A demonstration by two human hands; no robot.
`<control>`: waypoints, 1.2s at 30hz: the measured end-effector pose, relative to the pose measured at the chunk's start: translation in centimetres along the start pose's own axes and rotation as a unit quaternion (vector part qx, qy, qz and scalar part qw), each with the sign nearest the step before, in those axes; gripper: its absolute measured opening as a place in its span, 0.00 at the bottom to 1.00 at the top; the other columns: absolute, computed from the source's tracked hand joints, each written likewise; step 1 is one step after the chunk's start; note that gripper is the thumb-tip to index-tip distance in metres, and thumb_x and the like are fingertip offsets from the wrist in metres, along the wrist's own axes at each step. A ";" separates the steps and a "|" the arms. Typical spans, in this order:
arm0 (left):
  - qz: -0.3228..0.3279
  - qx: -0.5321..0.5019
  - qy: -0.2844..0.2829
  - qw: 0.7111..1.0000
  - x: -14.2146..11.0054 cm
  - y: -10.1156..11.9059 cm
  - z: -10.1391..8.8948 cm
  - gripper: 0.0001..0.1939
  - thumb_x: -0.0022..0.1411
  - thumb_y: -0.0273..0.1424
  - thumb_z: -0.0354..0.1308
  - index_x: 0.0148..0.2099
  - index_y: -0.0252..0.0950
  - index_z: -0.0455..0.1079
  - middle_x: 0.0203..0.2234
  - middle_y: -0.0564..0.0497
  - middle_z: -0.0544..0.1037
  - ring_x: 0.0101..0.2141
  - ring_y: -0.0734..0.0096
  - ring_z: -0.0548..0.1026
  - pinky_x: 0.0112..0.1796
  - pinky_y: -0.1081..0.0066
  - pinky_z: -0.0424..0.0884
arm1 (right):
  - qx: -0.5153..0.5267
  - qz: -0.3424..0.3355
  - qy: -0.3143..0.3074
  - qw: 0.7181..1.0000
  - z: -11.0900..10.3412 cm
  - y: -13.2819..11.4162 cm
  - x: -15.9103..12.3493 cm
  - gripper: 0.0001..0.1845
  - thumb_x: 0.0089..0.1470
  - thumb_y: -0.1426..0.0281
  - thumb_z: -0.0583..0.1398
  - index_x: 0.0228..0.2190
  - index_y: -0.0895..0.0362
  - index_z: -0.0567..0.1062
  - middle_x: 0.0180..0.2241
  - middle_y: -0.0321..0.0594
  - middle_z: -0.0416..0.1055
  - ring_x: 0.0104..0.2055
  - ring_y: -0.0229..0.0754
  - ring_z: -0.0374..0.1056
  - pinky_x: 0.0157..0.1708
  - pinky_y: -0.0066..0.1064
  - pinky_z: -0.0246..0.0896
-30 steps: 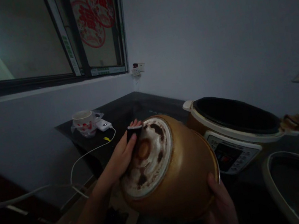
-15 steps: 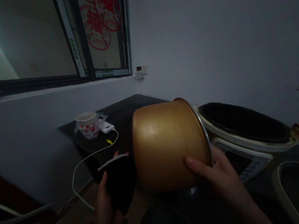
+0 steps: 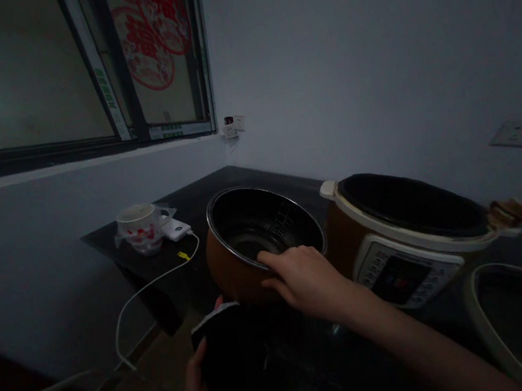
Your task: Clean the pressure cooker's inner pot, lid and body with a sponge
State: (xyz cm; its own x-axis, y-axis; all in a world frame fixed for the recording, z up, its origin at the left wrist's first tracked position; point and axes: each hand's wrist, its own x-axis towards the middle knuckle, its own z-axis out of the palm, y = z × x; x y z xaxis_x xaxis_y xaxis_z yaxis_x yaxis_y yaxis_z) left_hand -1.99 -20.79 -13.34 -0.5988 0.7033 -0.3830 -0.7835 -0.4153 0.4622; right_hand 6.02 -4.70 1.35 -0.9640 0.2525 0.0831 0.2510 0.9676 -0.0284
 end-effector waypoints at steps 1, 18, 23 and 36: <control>-0.006 -0.003 0.000 1.000 -0.1 -0.1 0.1 0.27 0.62 0.33 0.55 0.63 0.49 0.60 0.50 0.54 0.76 0.52 0.60 0.73 0.54 0.63 0.67 | -0.016 -0.005 -0.003 1.000 0.5 0.1 0.1 0.10 0.58 0.68 0.57 0.42 0.54 0.71 0.33 0.44 0.78 0.34 0.50 0.75 0.30 0.33 0.59; 0.012 0.029 0.031 0.999 0.4 -0.5 0.8 0.30 0.59 0.28 0.53 0.62 0.54 0.60 0.49 0.56 0.77 0.51 0.56 0.74 0.49 0.58 0.72 | -0.064 -0.049 -0.025 0.996 3.3 0.6 1.9 0.12 0.55 0.71 0.58 0.43 0.55 0.71 0.33 0.46 0.79 0.35 0.52 0.77 0.29 0.34 0.64; 0.017 0.029 0.037 0.999 0.6 -0.8 0.9 0.29 0.58 0.28 0.53 0.61 0.55 0.62 0.49 0.57 0.77 0.52 0.54 0.73 0.49 0.57 0.72 | -0.061 -0.046 -0.036 0.996 3.4 0.8 2.0 0.12 0.56 0.70 0.57 0.44 0.56 0.71 0.34 0.47 0.79 0.36 0.51 0.76 0.29 0.34 0.64; 0.014 0.052 0.043 0.998 0.6 -1.5 0.4 0.30 0.57 0.30 0.56 0.61 0.58 0.61 0.51 0.60 0.76 0.55 0.53 0.69 0.52 0.55 0.70 | -0.054 -0.066 -0.032 0.996 4.2 1.3 1.7 0.11 0.55 0.72 0.58 0.42 0.56 0.72 0.34 0.45 0.79 0.36 0.51 0.76 0.30 0.34 0.66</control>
State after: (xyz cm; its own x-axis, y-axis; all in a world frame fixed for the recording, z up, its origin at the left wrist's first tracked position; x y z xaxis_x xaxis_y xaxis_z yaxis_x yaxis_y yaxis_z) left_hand -1.11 -19.50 -13.93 -0.6363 0.6382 -0.4333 -0.7471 -0.3699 0.5523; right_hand 4.32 -3.05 -2.72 -0.9921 0.1246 0.0148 0.1254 0.9884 0.0858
